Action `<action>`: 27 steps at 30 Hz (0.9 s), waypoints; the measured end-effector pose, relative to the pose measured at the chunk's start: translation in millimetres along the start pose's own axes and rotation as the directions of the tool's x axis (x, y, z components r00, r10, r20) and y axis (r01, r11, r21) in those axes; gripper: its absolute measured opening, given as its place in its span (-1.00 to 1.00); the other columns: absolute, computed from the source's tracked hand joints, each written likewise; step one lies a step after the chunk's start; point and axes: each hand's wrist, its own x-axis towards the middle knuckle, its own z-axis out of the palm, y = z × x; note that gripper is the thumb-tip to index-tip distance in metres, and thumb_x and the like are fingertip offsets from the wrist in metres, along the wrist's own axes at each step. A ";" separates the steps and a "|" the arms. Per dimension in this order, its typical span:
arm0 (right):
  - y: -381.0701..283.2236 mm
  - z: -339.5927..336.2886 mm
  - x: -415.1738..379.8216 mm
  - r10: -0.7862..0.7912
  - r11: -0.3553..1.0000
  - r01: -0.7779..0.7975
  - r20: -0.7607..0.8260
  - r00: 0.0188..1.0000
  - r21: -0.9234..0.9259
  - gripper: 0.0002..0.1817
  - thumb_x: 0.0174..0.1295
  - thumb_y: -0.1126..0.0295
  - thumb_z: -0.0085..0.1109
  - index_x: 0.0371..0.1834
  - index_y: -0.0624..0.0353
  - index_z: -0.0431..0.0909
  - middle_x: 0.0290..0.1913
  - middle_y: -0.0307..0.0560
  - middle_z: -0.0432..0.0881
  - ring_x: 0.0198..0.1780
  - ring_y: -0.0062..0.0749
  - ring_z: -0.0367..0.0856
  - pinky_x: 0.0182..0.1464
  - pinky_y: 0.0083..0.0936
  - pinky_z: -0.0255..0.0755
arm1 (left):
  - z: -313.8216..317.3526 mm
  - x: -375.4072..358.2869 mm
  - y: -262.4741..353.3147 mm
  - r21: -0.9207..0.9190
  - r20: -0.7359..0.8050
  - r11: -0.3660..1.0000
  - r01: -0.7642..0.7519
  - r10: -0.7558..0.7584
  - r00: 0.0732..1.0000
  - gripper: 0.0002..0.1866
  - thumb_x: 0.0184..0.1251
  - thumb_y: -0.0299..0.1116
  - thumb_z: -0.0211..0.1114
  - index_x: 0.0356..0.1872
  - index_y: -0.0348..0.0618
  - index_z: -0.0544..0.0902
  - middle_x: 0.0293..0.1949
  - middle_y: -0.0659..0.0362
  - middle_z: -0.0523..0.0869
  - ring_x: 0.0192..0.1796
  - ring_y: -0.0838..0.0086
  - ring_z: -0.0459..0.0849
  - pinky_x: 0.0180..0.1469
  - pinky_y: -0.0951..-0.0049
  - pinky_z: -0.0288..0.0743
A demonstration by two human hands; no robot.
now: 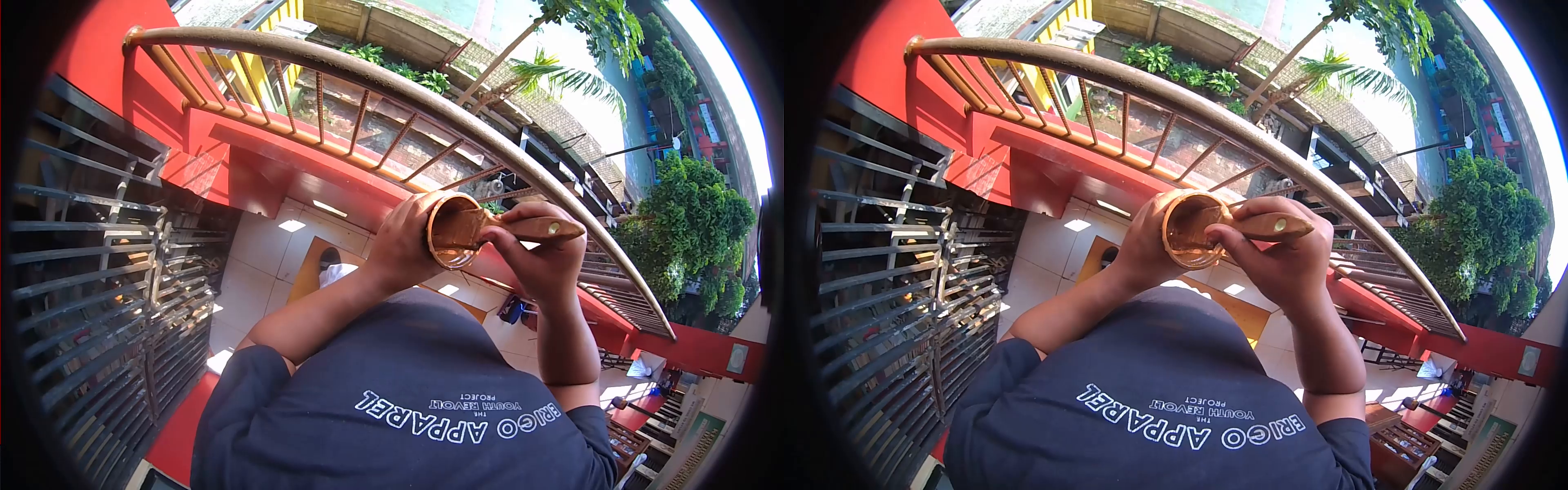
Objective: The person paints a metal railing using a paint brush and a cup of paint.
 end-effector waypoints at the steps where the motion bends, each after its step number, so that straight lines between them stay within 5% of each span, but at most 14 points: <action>1: 0.2 -3.8 -1.1 0.039 0.999 -0.039 -0.020 0.999 0.029 -0.76 0.02 0.44 0.61 -0.33 0.22 0.69 -0.35 -0.19 0.75 -0.33 -0.61 0.71 -0.27 -0.64 0.56 | 1.3 -0.1 -5.0 -0.002 -0.026 0.999 -0.037 0.037 0.999 -0.12 -0.08 -0.17 0.66 0.29 -0.11 0.37 0.11 -0.01 0.56 0.14 0.06 0.60 0.15 0.08 0.50; 4: 4.6 -12.0 -6.9 0.243 0.929 -0.214 -0.063 0.968 0.302 -0.81 0.14 0.55 0.49 -0.23 0.30 0.65 -0.31 -0.17 0.72 -0.26 -0.62 0.70 -0.22 -0.67 0.56 | -2.7 -0.6 -6.2 -0.021 -0.018 1.000 -0.009 0.009 1.000 -0.13 -0.12 -0.17 0.69 0.26 -0.14 0.42 0.12 -0.02 0.57 0.14 0.05 0.60 0.18 0.10 0.50; 8: 21.8 -13.0 -21.3 0.308 0.848 -0.202 -0.144 0.940 0.490 -0.78 0.20 0.58 0.43 -0.15 0.32 0.60 -0.26 -0.12 0.70 -0.25 -0.55 0.70 -0.13 -0.64 0.60 | -10.8 1.7 -6.2 -0.051 -0.018 0.996 0.070 -0.071 0.997 -0.12 -0.16 -0.19 0.72 0.25 -0.16 0.45 0.14 -0.03 0.58 0.16 0.04 0.60 0.22 0.13 0.49; 20: 55.4 -22.3 -52.8 0.364 0.810 -0.159 -0.272 0.891 0.564 -0.79 0.27 0.63 0.32 -0.07 0.30 0.55 -0.15 -0.10 0.64 -0.14 -0.50 0.67 -0.08 -0.58 0.65 | -43.2 18.4 -7.5 -0.082 0.025 0.996 0.028 -0.026 0.999 -0.06 -0.16 -0.28 0.73 0.30 -0.22 0.39 0.17 -0.01 0.57 0.21 0.15 0.61 0.24 0.18 0.50; 23: 66.0 -17.1 -60.8 0.378 0.772 -0.091 -0.340 0.861 0.629 -0.81 0.31 0.61 0.28 -0.05 0.27 0.54 -0.12 -0.09 0.62 -0.16 -0.45 0.69 -0.10 -0.51 0.70 | -39.6 26.3 -15.0 -0.248 0.073 0.964 0.099 -0.084 0.994 -0.09 -0.14 -0.38 0.72 0.30 -0.21 0.38 0.17 0.02 0.57 0.22 0.23 0.62 0.24 0.24 0.51; 27: 68.0 -8.6 -70.9 0.518 0.621 -0.070 -0.342 0.784 0.781 -0.87 0.39 0.50 0.23 -0.05 0.21 0.55 -0.16 -0.12 0.66 -0.21 -0.44 0.72 -0.15 -0.42 0.73 | -40.1 40.0 -13.3 -0.246 0.096 0.967 0.065 -0.042 0.994 -0.10 -0.12 -0.47 0.71 0.30 -0.22 0.35 0.15 0.05 0.59 0.17 0.31 0.66 0.20 0.27 0.55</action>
